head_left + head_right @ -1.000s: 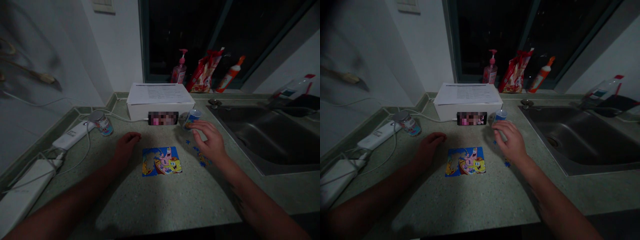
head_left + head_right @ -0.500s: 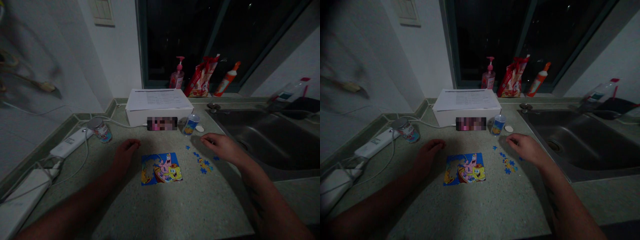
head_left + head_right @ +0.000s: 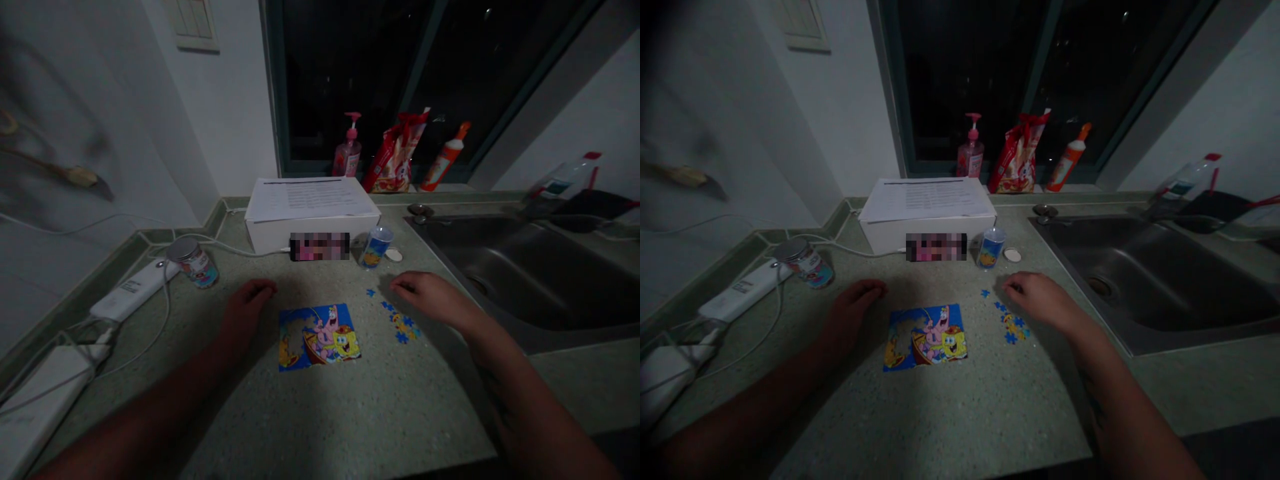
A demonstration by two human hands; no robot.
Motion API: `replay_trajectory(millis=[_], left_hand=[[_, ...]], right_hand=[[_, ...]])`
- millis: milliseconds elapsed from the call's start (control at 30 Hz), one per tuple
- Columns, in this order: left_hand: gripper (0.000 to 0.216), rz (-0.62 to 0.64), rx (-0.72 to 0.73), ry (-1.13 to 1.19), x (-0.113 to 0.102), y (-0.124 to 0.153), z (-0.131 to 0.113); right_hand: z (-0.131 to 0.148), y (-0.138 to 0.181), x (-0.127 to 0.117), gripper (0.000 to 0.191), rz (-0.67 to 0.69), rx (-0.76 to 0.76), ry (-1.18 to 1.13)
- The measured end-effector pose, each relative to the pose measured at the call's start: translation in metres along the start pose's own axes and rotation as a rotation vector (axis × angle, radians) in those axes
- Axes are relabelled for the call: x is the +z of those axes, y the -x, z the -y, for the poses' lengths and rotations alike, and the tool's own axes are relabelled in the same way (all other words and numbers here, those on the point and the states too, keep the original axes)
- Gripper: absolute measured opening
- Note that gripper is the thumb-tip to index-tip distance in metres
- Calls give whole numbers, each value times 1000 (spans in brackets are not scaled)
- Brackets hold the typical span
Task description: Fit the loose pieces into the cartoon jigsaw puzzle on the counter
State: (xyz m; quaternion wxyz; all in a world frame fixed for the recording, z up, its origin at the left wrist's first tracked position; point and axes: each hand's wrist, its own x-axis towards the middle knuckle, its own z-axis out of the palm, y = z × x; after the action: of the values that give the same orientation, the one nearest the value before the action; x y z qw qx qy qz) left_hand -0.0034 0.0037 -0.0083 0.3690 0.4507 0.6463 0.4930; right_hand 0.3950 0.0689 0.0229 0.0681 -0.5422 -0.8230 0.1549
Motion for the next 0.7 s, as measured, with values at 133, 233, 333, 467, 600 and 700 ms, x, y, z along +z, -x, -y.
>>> replay_trajectory(millis=[133, 233, 333, 467, 600, 700], left_hand=[[31, 5, 1, -21, -1, 2, -2], [32, -1, -6, -33, -2, 2, -4], [32, -3, -7, -34, -2, 2, -5], [29, -4, 1, -36, -2, 1, -5], [27, -5, -1, -35, -2, 1, -5], [27, 0, -6, -43, -2, 2, -6]], right_hand=[[3, 1, -3, 28, 56, 17, 38], [4, 3, -7, 26, 78, 42, 69], [5, 5, -11, 23, 118, 71, 83], [13, 6, -11, 21, 157, 55, 45], [24, 6, -3, 16, 180, 45, 14], [28, 6, 2, 14, 175, 47, 34]])
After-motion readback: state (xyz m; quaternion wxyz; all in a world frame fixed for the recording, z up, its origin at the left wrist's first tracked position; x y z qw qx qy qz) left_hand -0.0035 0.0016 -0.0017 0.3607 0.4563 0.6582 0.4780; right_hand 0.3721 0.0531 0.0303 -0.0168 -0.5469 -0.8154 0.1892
